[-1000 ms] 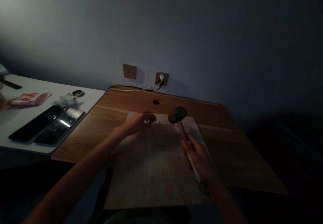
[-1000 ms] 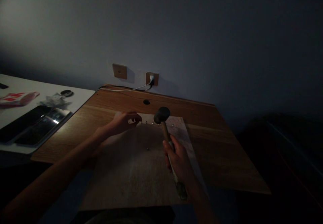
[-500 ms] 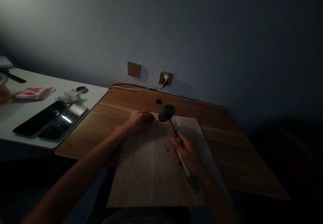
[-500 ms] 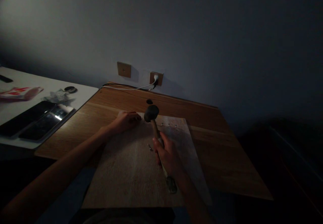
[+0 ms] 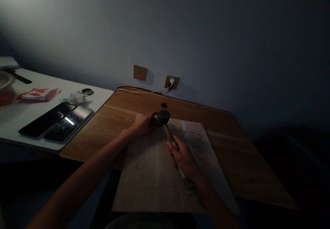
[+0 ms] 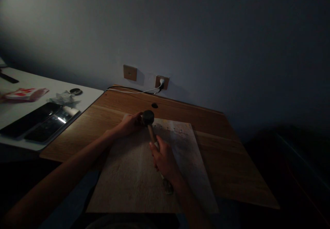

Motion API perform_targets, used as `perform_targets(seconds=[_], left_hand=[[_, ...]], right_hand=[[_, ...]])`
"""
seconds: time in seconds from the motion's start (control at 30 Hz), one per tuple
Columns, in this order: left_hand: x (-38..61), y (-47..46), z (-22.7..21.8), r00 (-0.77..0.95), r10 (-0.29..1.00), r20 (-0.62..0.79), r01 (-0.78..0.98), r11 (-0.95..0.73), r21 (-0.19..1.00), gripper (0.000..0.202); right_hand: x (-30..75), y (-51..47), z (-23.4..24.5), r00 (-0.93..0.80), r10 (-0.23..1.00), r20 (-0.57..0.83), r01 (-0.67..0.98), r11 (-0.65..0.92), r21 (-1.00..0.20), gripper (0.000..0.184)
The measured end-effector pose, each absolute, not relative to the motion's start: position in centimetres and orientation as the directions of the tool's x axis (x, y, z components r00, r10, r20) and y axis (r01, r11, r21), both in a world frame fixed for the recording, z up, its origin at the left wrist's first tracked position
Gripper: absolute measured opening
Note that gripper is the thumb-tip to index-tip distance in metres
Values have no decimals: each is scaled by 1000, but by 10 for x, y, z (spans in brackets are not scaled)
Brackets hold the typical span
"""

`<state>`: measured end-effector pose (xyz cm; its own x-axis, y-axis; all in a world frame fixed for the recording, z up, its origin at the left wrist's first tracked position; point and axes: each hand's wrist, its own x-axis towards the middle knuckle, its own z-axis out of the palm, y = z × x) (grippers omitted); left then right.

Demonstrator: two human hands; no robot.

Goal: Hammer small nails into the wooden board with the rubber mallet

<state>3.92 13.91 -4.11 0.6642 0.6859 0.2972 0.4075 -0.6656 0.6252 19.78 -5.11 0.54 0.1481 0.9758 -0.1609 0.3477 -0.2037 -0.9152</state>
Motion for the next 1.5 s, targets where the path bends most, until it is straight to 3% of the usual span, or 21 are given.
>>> perform_targets(seconds=[0.17, 0.3, 0.37, 0.5, 0.6, 0.7, 0.8, 0.87, 1.03, 1.1, 1.2, 1.5], left_hand=[[38, 138, -33, 660, 675, 330, 420, -696, 583, 51], [37, 121, -20, 617, 647, 448, 479, -761, 439, 42], [39, 103, -13, 717, 510, 475, 402, -860, 315, 30], [51, 59, -4, 936, 50, 350, 58, -998, -13, 15], [60, 34, -4, 940, -44, 338, 13, -986, -164, 11], [65, 24, -5, 932, -49, 359, 24, -980, -198, 6], [61, 32, -3, 934, -35, 355, 27, -986, -167, 7], [52, 49, -1, 933, 29, 358, 61, -995, -77, 10], [22, 108, -9, 766, 472, 437, 302, -864, 403, 14], [14, 124, -16, 678, 618, 398, 396, -763, 511, 18], [11, 131, -25, 649, 681, 340, 459, -707, 539, 22], [11, 124, -32, 659, 646, 386, 411, -739, 534, 21]], right_hand=[[201, -53, 7, 154, 968, -199, 347, -242, -906, 36], [211, -61, 10, 201, 971, -130, 278, -184, -943, 36], [218, -66, 15, 252, 961, -113, 241, -175, -955, 36], [230, -74, 24, 319, 936, -147, 210, -221, -952, 36], [235, -77, 26, 322, 934, -158, 221, -237, -946, 36], [235, -78, 22, 321, 932, -167, 223, -246, -943, 37], [232, -77, 18, 309, 935, -174, 231, -251, -940, 39], [230, -76, 17, 298, 938, -179, 219, -250, -943, 39], [225, -73, 15, 268, 948, -171, 194, -227, -954, 37], [222, -71, 14, 270, 947, -174, 202, -233, -951, 38], [218, -68, 13, 254, 951, -174, 215, -231, -949, 40], [206, -64, 10, 189, 964, -186, 198, -223, -954, 35]])
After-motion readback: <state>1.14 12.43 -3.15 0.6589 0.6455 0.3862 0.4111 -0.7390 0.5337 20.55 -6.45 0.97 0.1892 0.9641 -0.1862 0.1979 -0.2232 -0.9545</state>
